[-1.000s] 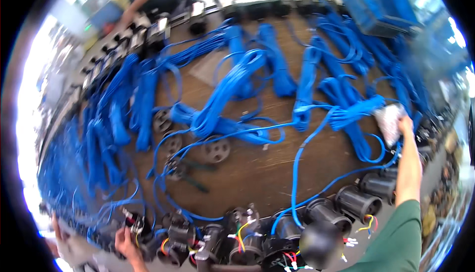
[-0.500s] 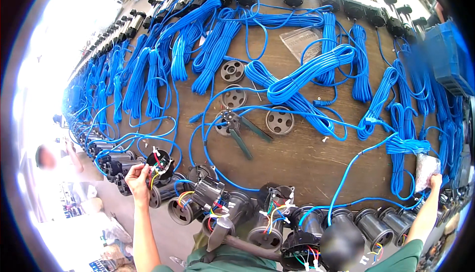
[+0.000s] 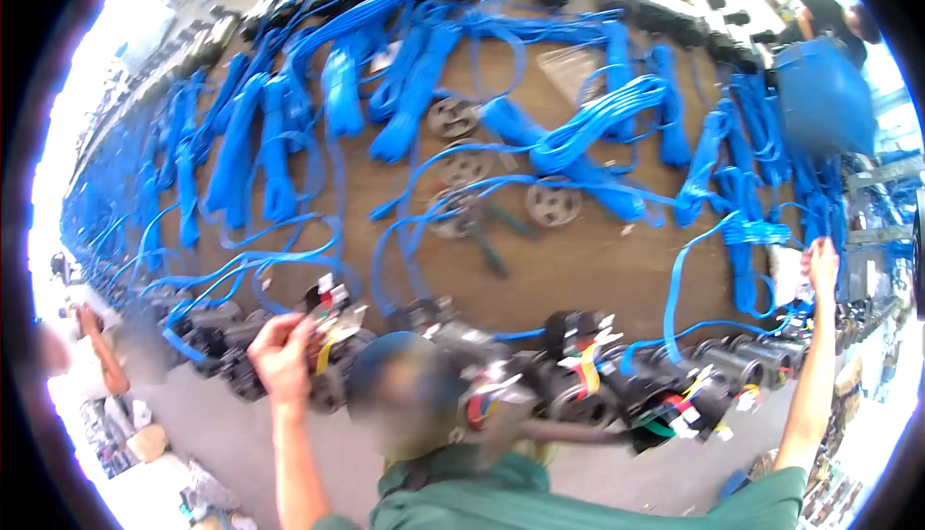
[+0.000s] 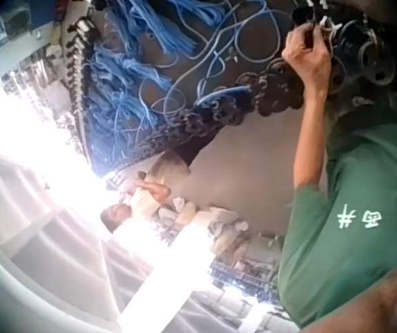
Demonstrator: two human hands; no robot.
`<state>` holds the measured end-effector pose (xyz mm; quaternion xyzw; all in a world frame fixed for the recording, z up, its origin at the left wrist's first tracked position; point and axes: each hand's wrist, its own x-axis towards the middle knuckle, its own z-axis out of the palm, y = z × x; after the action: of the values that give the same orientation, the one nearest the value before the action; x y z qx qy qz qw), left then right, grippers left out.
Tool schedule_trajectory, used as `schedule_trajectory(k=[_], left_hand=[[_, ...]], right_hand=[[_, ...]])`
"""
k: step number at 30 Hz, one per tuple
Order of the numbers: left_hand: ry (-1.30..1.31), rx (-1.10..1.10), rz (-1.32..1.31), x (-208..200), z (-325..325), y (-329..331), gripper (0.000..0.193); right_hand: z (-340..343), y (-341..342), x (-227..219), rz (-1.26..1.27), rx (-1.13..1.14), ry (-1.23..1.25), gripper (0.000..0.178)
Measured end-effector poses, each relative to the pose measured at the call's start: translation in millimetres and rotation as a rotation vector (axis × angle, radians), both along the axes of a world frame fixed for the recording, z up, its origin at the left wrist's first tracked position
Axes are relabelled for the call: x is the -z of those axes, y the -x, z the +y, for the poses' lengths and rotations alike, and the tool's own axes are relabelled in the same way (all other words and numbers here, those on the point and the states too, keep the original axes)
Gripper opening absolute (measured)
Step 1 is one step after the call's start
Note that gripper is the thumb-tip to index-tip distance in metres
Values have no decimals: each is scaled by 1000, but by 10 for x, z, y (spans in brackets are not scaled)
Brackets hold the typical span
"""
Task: The person assembles industrial water pumps by hammering caps onto the units and connecting electrical wires using pliers.
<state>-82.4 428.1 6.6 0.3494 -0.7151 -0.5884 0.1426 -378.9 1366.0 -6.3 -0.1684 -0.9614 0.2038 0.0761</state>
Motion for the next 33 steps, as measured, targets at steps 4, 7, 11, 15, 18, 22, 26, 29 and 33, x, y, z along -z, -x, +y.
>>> schedule_trajectory(k=[4,7,11,15,18,22,26,29,33], left_hand=[[-67,105,20,-13,-45,62,6],[-70,195,78,8,-65,65,7],[-61,285,166,85,-123,7,7],[30,307,265,133,-178,-26,7],[109,388,273,142,-254,-47,9],[118,383,295,173,-275,-36,9],[152,376,310,183,-286,-23,8],[154,382,302,237,-283,-17,8],[147,402,287,246,-288,-52,8]], right_hand=[[-3499,-752,-938,-9,-368,344,10],[-5696,-1507,-1153,-103,-631,566,7],[-7230,-1832,-938,-362,-794,818,14],[-7811,-1809,-636,-304,-915,756,14],[-7935,-1780,-553,-216,-1082,614,13],[-7984,-1752,-536,-130,-1220,470,12],[-7992,-1701,-602,-98,-1308,376,12],[-7975,-1671,-558,-83,-1368,364,11],[-7992,-1690,-520,-141,-1365,383,13]])
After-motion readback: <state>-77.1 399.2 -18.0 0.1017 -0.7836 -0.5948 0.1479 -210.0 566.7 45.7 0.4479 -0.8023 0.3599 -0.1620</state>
